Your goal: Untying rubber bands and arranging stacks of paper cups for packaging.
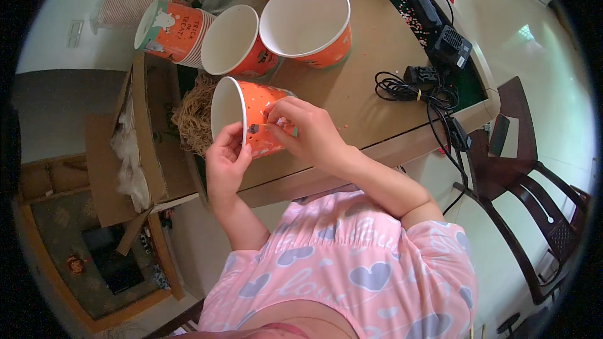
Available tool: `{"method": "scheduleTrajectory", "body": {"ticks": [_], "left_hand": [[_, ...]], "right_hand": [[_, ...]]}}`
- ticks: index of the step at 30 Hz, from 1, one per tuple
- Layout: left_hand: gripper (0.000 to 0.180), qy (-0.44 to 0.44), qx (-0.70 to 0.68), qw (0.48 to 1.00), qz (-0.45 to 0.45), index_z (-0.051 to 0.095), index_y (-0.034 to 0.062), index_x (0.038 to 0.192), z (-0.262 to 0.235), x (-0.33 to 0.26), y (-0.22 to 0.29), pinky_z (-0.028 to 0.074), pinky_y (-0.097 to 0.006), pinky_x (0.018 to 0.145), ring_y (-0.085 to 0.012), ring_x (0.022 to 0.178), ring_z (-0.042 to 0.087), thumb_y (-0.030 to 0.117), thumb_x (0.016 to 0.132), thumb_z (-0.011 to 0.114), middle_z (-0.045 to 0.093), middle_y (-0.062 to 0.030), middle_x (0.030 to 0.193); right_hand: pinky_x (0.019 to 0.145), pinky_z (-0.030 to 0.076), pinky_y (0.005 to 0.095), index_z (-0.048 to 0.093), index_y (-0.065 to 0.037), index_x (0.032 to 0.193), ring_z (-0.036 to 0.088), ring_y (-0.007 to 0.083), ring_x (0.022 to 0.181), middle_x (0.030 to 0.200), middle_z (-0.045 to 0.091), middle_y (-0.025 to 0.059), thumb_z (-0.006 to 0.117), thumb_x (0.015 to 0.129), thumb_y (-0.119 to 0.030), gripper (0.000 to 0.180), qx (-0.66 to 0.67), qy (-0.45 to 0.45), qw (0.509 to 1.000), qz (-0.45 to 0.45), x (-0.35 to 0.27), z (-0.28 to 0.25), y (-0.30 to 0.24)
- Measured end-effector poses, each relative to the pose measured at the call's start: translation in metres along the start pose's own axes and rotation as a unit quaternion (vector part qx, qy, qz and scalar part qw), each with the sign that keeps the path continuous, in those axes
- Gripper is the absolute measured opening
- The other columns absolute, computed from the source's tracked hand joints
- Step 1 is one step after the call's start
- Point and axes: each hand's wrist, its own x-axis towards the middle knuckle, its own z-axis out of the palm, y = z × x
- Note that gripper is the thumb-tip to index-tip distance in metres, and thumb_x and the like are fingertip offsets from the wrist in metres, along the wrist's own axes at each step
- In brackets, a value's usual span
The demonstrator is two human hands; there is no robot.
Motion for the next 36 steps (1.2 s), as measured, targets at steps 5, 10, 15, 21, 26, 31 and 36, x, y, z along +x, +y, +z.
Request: {"method": "scheduleTrajectory", "body": {"ticks": [5,10,15,21,26,31,36], "left_hand": [[0.041,-0.017,0.036,0.998,0.051,0.051,-0.0066,0.125,0.003,0.002,0.0,0.052,-0.026,0.085,-0.0165,0.103,0.059,-0.013,0.084,0.05,0.052,-0.009,0.115],[0.044,-0.018,0.051,0.998,0.037,0.05,-0.0055,0.127,0.012,0.004,0.005,0.054,-0.027,0.085,-0.0188,0.103,0.06,-0.012,0.084,0.05,0.05,-0.0091,0.115],[0.044,-0.022,0.068,0.996,0.049,0.05,-0.0059,0.127,0.011,0.004,0.001,0.055,-0.027,0.084,-0.0195,0.104,0.06,-0.011,0.084,0.051,0.052,-0.01,0.115],[0.043,-0.024,0.042,0.998,0.029,0.05,-0.0066,0.127,0.021,0.007,0.004,0.055,-0.027,0.083,-0.0195,0.105,0.06,-0.011,0.084,0.051,0.053,-0.0106,0.116],[0.032,-0.032,0.125,0.985,0.113,0.057,-0.0066,0.12,0.01,0.015,-0.008,0.051,-0.026,0.075,-0.015,0.093,0.06,-0.006,0.088,0.051,0.061,-0.0123,0.107],[0.019,0.016,0.26,0.961,0.095,0.065,-0.0012,0.105,0.036,0.023,0.002,0.051,-0.032,0.066,-0.0256,0.076,0.065,0.002,0.087,0.058,0.066,-0.015,0.094],[0.012,0.022,0.307,0.947,0.097,0.067,0.001,0.094,0.034,0.028,-0.005,0.05,-0.037,0.065,-0.032,0.073,0.064,0.004,0.084,0.059,0.065,-0.0154,0.084]], "right_hand": [[0.07,0.051,0.0314,0.059,-0.003,0.087,0.063,0.0214,0.087,0.106,0.062,0.0105,0.069,0.079,-0.002,0.012,-0.014,0.015,0.999,-0.05,-0.002,0.005,0.001],[0.074,0.051,0.0354,0.06,-0.004,0.084,0.06,0.0262,0.09,0.106,0.062,0.0109,0.071,0.076,-0.004,0.013,-0.08,0.028,0.991,-0.099,-0.004,0.006,-0.004],[0.074,0.05,0.0366,0.06,-0.004,0.082,0.059,0.0283,0.089,0.105,0.061,0.011,0.072,0.074,-0.005,0.014,-0.097,0.033,0.99,-0.093,-0.004,0.007,-0.004],[0.074,0.05,0.0374,0.059,-0.004,0.082,0.059,0.0297,0.089,0.103,0.06,0.0109,0.072,0.073,-0.006,0.016,-0.126,0.044,0.986,-0.099,-0.003,0.005,-0.002],[0.074,0.051,0.0369,0.059,-0.003,0.084,0.06,0.029,0.091,0.103,0.06,0.0108,0.07,0.074,-0.003,0.015,-0.146,0.058,0.983,-0.097,-0.003,0.006,0.001],[0.076,0.05,0.0391,0.059,-0.003,0.089,0.058,0.0312,0.093,0.103,0.059,0.0117,0.067,0.076,-0.006,0.015,-0.128,0.027,0.99,-0.057,-0.004,0.001,0.02],[0.071,0.05,0.038,0.061,-0.003,0.09,0.059,0.0307,0.086,0.094,0.061,0.0115,0.065,0.08,-0.005,0.011,-0.103,0.021,0.994,-0.037,-0.003,-0.002,0.022]]}}
